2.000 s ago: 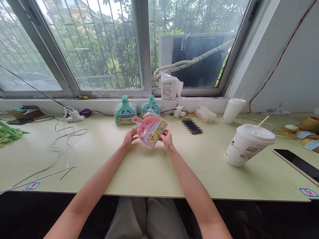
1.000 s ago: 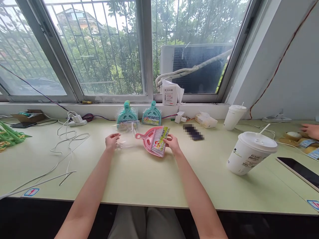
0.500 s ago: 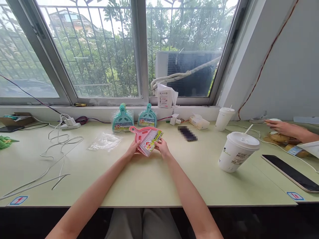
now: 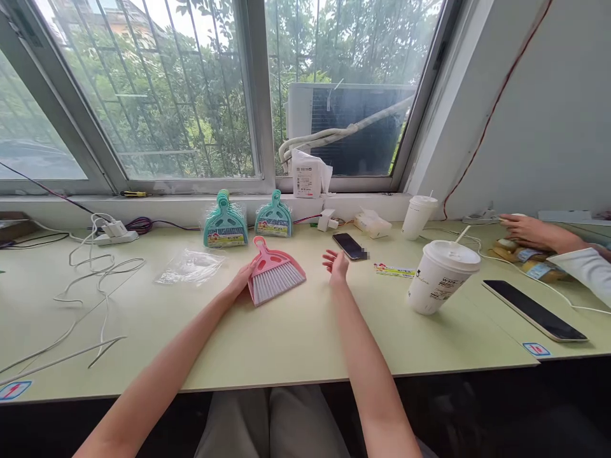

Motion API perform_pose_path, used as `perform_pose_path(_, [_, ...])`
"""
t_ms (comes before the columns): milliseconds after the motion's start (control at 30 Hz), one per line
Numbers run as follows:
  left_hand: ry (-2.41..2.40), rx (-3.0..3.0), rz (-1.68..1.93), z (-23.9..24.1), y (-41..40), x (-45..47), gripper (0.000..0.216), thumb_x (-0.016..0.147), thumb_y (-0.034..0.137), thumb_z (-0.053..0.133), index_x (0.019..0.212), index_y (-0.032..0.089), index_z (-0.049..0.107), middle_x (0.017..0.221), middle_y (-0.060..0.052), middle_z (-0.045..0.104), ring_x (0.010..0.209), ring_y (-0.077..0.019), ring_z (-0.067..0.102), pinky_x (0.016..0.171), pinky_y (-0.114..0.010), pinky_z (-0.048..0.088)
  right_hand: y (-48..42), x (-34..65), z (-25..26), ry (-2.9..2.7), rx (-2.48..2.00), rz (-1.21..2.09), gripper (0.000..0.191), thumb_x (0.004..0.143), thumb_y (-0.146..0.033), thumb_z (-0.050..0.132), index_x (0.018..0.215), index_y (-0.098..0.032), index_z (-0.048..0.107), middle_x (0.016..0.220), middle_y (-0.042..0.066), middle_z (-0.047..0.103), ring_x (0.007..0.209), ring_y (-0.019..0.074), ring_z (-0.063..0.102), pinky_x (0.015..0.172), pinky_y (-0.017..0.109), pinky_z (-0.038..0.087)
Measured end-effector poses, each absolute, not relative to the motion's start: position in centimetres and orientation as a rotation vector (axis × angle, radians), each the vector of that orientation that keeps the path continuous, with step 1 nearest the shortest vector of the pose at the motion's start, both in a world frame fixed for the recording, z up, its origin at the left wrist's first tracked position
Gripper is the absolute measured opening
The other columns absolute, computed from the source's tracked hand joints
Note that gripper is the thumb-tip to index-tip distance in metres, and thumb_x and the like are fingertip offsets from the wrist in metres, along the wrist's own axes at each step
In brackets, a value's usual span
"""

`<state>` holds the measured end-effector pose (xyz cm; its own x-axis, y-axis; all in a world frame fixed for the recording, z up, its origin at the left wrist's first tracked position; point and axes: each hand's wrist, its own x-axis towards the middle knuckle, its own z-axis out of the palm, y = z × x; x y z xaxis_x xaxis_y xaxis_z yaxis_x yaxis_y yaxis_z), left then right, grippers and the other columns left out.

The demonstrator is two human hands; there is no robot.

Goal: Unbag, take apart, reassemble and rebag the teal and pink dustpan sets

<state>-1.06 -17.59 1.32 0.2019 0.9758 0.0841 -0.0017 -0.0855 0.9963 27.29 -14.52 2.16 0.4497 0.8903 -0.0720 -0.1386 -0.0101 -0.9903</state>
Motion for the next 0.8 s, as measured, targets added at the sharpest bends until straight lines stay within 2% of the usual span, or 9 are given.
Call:
perform_pose_path(67, [1.030,1.431,1.093,1.2,-17.8,-0.5,0.059,0.084,0.061,0.046,0.124,0.020,0.059,0.118,-0.008,0.066,0.108,-0.0266,0.061,0.096,-0.039,0.043,-15.4,23.8,2.2,-1.081,-1.356,0.754,0.051,0.089,-0.055,0.031,0.070,-0.020,0.062,0.068,0.006,0.067,0.058,0.0156,0.061,0.056,0.026,0.043])
perform_pose_path(167, [0.986,1.524,1.090,0.6,-17.7,0.0,0.055,0.086,0.058,0.044,0.124,0.021,0.059,0.124,-0.006,0.063,0.116,-0.0259,0.056,0.101,-0.037,0.039,-17.3,18.9,1.8,-1.630,-1.389,0.371,0.031,0.088,-0.043,0.048,0.069,-0.023,0.062,0.082,0.010,0.066,0.084,0.0209,0.060,0.072,0.029,0.043])
perform_pose_path(233, [0.980,1.546,1.103,0.1,-17.4,0.1,0.056,0.086,0.059,0.044,0.123,0.020,0.060,0.125,-0.006,0.063,0.117,-0.0262,0.055,0.102,-0.037,0.038,-18.2,17.0,1.3,-1.826,-1.407,0.178,0.022,0.089,-0.036,0.049,0.077,-0.022,0.062,0.095,0.012,0.063,0.094,0.0233,0.055,0.077,0.031,0.042])
perform_pose_path(300, [0.966,1.543,1.109,-0.3,-17.1,0.0,0.057,0.085,0.061,0.044,0.122,0.020,0.061,0.124,-0.007,0.063,0.115,-0.0264,0.056,0.101,-0.037,0.038,-18.5,16.4,1.0,-1.913,-1.445,0.079,0.022,0.092,-0.033,0.043,0.085,-0.021,0.061,0.102,0.013,0.059,0.097,0.0238,0.053,0.078,0.033,0.042])
perform_pose_path(467, [0.922,1.506,1.049,0.1,-16.9,-0.4,0.062,0.084,0.066,0.041,0.112,0.015,0.064,0.112,-0.010,0.068,0.105,-0.0270,0.060,0.094,-0.039,0.042,-17.7,17.3,0.8,-1.901,-1.534,0.143,0.032,0.096,-0.030,0.031,0.086,-0.021,0.059,0.099,0.008,0.055,0.092,0.0201,0.053,0.076,0.030,0.040])
perform_pose_path(667, [0.870,1.477,1.046,0.8,-17.4,0.0,0.056,0.084,0.062,0.045,0.106,0.014,0.063,0.109,-0.010,0.067,0.096,-0.0237,0.060,0.088,-0.036,0.043,-16.8,17.7,0.6,-1.806,-1.552,0.392,0.025,0.090,-0.024,0.039,0.080,-0.021,0.061,0.096,0.005,0.056,0.088,0.0171,0.053,0.073,0.027,0.038])
perform_pose_path(800, [0.936,1.493,1.050,1.3,-17.9,0.3,0.047,0.085,0.056,0.046,0.097,0.014,0.063,0.100,-0.007,0.067,0.089,-0.0208,0.059,0.084,-0.033,0.043,-16.4,17.7,0.3,-1.771,-1.568,0.493,0.028,0.090,-0.024,0.038,0.080,-0.021,0.064,0.094,0.004,0.057,0.086,0.0154,0.054,0.070,0.025,0.037])
